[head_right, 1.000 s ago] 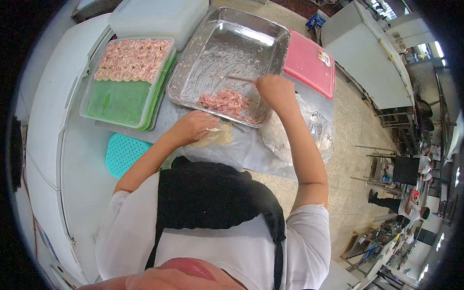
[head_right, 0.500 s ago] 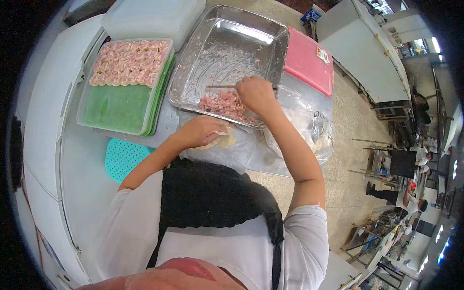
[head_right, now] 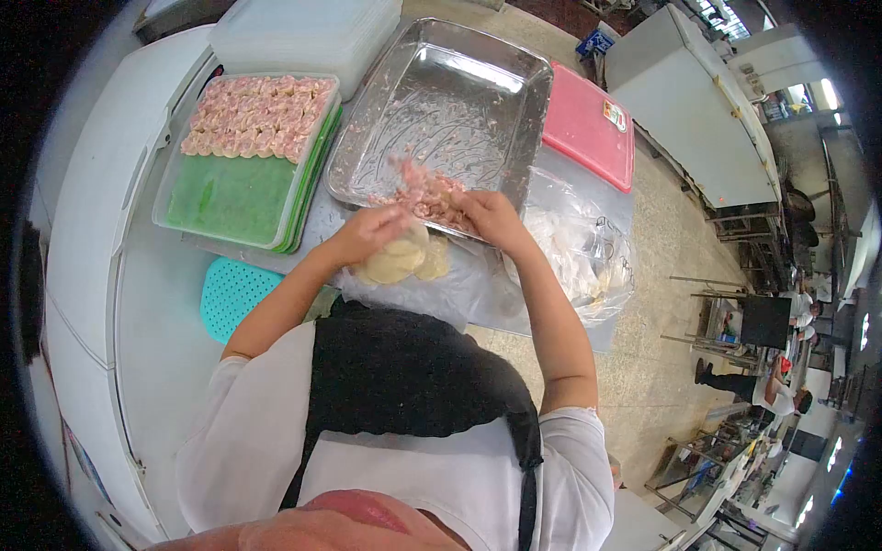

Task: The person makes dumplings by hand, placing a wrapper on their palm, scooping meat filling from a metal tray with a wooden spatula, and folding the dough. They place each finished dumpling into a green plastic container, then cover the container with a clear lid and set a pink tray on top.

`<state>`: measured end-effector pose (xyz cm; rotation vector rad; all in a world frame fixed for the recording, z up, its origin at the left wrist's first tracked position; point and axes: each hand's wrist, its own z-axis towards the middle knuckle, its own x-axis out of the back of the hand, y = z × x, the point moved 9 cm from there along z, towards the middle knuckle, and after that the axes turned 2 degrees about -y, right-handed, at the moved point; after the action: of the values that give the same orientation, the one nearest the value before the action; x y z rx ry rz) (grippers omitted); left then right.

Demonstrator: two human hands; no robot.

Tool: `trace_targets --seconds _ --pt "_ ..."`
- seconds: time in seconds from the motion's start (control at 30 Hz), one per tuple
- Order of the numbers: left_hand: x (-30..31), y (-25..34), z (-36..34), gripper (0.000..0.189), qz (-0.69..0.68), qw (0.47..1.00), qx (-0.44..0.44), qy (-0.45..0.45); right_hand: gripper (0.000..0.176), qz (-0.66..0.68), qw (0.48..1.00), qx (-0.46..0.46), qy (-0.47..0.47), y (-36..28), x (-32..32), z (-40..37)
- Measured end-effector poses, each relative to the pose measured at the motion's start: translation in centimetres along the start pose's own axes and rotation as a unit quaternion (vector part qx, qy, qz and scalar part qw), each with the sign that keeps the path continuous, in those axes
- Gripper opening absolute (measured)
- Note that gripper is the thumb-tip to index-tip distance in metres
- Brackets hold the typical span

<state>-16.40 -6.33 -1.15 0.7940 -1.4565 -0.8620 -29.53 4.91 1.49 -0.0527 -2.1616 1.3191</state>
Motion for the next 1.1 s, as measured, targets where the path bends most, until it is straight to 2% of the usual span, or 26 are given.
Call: trace_targets --seconds 0.07,0.1,0.17,0.2,0.23,0.27,0.3,0.37,0.4,0.47,0.5,0.57,0.6,0.63,0.67,0.73,0.77,0.9,0.97,1.0,1.1 --pt "1.9 -2.4 0.2 0.026 -0.209 0.963 -0.001 0.169 0.037 0.115 0.993 0.007 0.028 -0.8 1.1 -0.4" --pt "2.4 -2.4 0.2 0.026 -0.208 0.964 -0.002 0.168 0.037 0.116 0.993 0.007 0.03 -1.1 1.6 -0.4" --pt "1.4 -2.1 0.4 0.03 -0.259 0.965 0.002 0.036 0.034 -0.112 0.991 0.014 0.075 -1.8 3.2 0.1" --pt "1.5 -1.5 0.0 0.03 -0.258 0.966 0.001 0.033 0.036 -0.203 0.971 0.068 0.109 -4.1 3.2 -0.4" --pt "0.9 -0.3 -0.5 0.03 -0.149 0.989 -0.008 -0.007 0.036 -0.202 0.971 0.067 0.112 -4.0 2.9 -0.2" --pt "0.1 0.4 -0.9 0.031 -0.038 0.998 -0.018 -0.047 0.033 -0.329 0.933 0.089 0.116 -4.5 2.4 0.4" --pt "-0.3 0.4 -1.1 0.031 -0.037 0.998 -0.02 -0.048 0.03 -0.451 0.878 0.108 0.116 -4.8 1.6 0.8" --pt "-0.8 0.4 -1.1 0.031 0.059 0.997 -0.05 -0.022 0.027 -0.49 0.86 0.109 0.091 -3.3 -0.6 1.2" --pt "-1.0 -0.1 -1.0 0.031 0.059 0.997 -0.052 -0.02 0.023 -0.527 0.841 0.11 0.062 -2.9 -1.9 1.4" --pt "-0.4 -0.5 -1.0 0.029 0.075 0.994 -0.076 0.034 0.021 -0.534 0.84 0.087 0.045 -4.0 -4.1 -0.1" --pt "-0.2 -0.1 -1.0 0.029 0.073 0.994 -0.075 0.032 0.019 -0.538 0.84 0.062 0.029 -4.0 -4.8 -0.5" --pt "0.3 -0.4 -0.5 0.029 0.073 0.997 -0.004 0.016 0.025 -0.524 0.849 0.06 0.027 -2.6 -4.4 -0.6" --pt "0.2 -0.7 -0.6 0.029 0.073 0.997 -0.005 0.018 0.029 -0.441 0.895 0.063 0.032 -2.2 -3.7 -0.9" --pt "0.1 -0.4 -0.8 0.028 0.076 0.995 -0.043 0.041 0.033 -0.354 0.932 0.067 0.037 -1.9 -2.9 -1.1" --pt "0.2 -0.2 -1.1 0.028 0.078 0.992 -0.08 0.064 0.033 -0.356 0.931 0.069 0.035 -1.6 -2.3 -1.1" --pt "0.2 -0.4 -0.9 0.027 0.056 0.995 -0.066 0.056 0.04 -0.171 0.985 0.013 0.004 0.1 -1.4 -1.0" --pt "-0.1 -0.4 -0.9 0.026 0.035 0.997 -0.056 0.042 0.04 -0.17 0.985 0.011 0.001 0.5 -1.2 -0.8" --pt "-0.6 -0.5 0.3 0.025 0.091 0.995 -0.015 0.042 0.037 -0.242 0.97 0.021 -0.01 -1.4 0.2 1.3" --pt "-0.5 -0.2 1.1 0.025 0.067 0.996 -0.033 0.04 0.034 -0.405 0.91 0.08 0.036 -2.1 0.9 2.5" --pt "-0.4 -0.3 1.3 0.025 0.067 0.997 -0.033 0.038 0.031 -0.483 0.872 0.058 0.054 -2.9 0.4 2.5" --pt "-0.3 -0.1 1.0 0.025 0.076 0.996 -0.055 0.002 0.028 -0.533 0.843 0.066 0.033 -3.2 -1.7 1.9"
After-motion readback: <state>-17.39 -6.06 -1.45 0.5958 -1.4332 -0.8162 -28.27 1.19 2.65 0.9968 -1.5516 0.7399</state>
